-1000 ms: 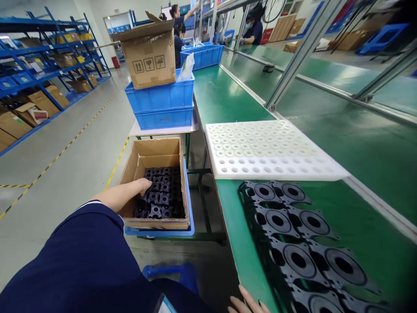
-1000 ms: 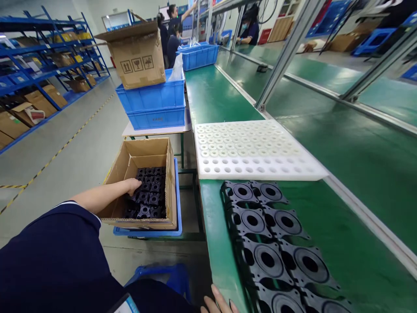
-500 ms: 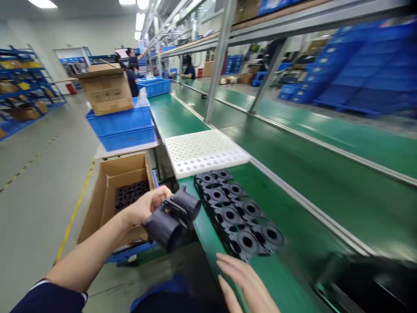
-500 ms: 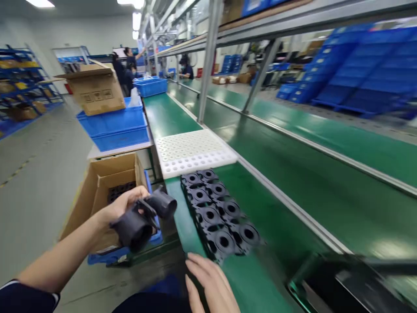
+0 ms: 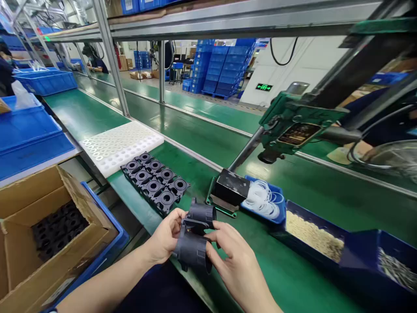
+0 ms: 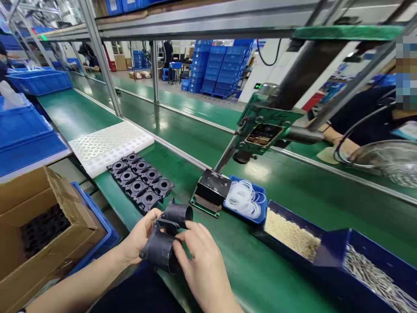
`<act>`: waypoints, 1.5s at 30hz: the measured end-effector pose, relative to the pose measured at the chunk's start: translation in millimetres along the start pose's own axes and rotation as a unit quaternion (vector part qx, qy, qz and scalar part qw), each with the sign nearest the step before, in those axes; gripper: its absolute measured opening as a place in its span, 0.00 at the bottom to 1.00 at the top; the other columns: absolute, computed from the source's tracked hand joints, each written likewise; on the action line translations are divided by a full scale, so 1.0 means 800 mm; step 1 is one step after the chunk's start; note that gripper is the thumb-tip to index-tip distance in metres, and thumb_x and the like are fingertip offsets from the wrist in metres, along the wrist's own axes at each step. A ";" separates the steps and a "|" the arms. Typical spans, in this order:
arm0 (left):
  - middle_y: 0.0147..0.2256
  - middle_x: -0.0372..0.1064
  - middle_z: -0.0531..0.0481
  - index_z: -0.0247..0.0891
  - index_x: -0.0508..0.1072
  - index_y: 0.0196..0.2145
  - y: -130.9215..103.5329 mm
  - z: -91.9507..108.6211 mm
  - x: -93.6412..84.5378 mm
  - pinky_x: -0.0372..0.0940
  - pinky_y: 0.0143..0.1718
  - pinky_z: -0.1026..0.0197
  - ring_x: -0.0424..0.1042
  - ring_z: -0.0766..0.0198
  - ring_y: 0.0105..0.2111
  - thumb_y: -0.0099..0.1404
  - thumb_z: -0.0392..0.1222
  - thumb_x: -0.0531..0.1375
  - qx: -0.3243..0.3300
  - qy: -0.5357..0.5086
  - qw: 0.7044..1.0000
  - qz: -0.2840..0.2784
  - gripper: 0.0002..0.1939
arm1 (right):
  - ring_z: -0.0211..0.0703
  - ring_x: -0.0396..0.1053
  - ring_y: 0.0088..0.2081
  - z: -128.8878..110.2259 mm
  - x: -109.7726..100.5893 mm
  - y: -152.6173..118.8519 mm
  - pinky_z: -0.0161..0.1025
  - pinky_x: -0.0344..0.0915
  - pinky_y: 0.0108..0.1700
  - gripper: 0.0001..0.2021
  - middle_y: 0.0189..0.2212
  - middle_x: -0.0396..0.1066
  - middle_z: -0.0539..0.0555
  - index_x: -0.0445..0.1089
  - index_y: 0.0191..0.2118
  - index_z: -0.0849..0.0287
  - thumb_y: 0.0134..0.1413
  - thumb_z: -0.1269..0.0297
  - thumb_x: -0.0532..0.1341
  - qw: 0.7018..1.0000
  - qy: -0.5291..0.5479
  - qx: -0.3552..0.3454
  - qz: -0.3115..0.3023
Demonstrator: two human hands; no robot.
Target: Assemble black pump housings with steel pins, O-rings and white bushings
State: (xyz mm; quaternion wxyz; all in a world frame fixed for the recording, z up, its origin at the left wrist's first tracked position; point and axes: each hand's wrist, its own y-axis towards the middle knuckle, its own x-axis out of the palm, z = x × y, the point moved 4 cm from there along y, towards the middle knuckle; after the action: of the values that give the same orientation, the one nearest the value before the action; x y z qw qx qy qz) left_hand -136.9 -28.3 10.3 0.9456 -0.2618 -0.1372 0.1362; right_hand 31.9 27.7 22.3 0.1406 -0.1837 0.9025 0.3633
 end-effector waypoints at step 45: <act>0.51 0.71 0.53 0.47 0.64 0.56 0.034 0.021 0.057 0.65 0.49 0.68 0.71 0.73 0.48 0.54 0.70 0.58 0.455 0.734 0.500 -0.073 0.38 | 0.44 0.71 0.47 0.095 0.040 -0.114 0.41 0.68 0.52 0.22 0.50 0.71 0.59 0.71 0.51 0.61 0.54 0.57 0.71 0.627 0.607 0.487 -0.037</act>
State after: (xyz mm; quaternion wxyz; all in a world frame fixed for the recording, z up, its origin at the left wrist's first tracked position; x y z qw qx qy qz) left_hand -105.2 16.7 18.3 0.7019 0.2093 0.6682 -0.1306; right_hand 52.0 13.3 -98.6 -0.3565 -0.3001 0.8217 -0.3280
